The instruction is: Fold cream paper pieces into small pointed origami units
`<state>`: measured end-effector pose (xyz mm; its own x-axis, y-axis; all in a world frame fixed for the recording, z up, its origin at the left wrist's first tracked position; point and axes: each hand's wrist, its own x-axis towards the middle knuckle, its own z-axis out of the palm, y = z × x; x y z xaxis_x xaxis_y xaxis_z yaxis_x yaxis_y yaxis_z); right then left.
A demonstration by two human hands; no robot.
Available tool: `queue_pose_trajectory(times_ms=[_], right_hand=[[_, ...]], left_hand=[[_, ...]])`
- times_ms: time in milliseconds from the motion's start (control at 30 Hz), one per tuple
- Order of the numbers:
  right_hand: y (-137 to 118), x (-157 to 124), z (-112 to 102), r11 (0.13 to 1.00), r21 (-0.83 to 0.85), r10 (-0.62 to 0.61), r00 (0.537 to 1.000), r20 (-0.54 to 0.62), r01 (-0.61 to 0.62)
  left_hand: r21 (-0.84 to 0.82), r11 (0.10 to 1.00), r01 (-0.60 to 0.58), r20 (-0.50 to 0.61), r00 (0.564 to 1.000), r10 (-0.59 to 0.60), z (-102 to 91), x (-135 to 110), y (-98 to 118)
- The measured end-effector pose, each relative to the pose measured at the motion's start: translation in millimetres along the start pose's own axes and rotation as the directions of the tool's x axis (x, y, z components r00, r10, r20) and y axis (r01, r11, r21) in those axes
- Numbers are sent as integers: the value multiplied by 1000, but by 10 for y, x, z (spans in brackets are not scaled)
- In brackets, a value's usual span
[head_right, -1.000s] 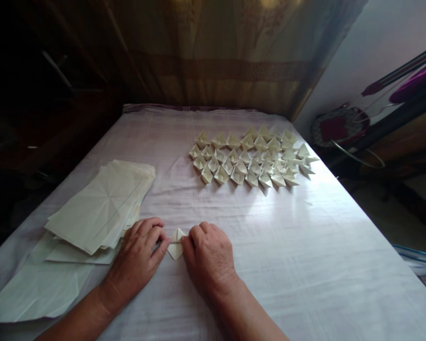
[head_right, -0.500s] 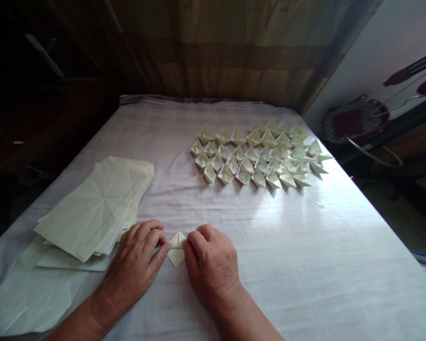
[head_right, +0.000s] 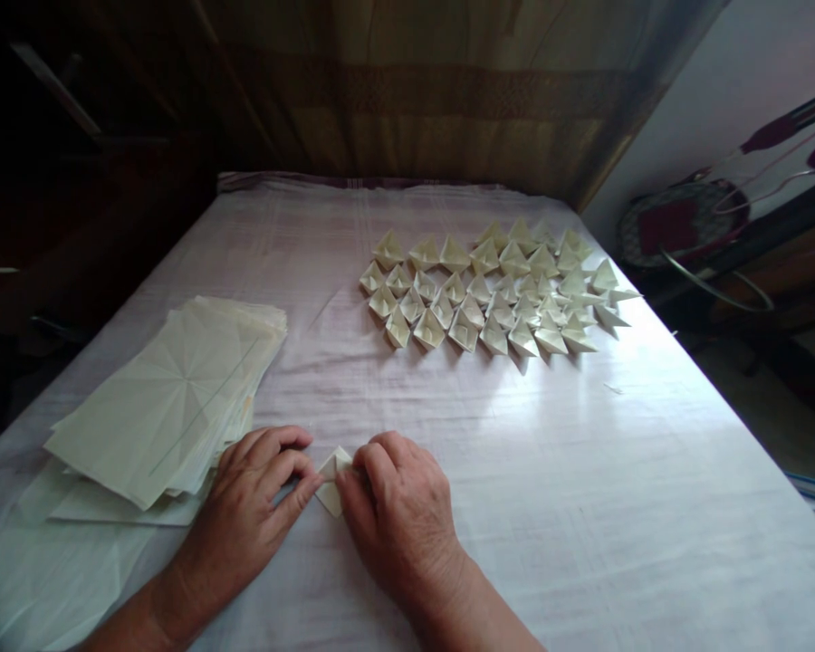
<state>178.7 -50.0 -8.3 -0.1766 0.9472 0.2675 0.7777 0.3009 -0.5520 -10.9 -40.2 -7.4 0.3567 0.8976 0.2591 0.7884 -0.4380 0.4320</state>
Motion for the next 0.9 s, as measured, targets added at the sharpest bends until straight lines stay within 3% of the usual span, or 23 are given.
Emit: queue_pose_trajectory(times_ms=[467, 900], right_hand=[[-28, 14, 51, 991, -133, 14, 1000, 8, -13], [21, 25, 34, 999, 2, 36, 999, 4, -36]], left_hand=[[65, 998, 26, -6, 1000, -25, 20, 14, 65], [59, 998, 16, 11, 1000, -16, 36, 12, 45]])
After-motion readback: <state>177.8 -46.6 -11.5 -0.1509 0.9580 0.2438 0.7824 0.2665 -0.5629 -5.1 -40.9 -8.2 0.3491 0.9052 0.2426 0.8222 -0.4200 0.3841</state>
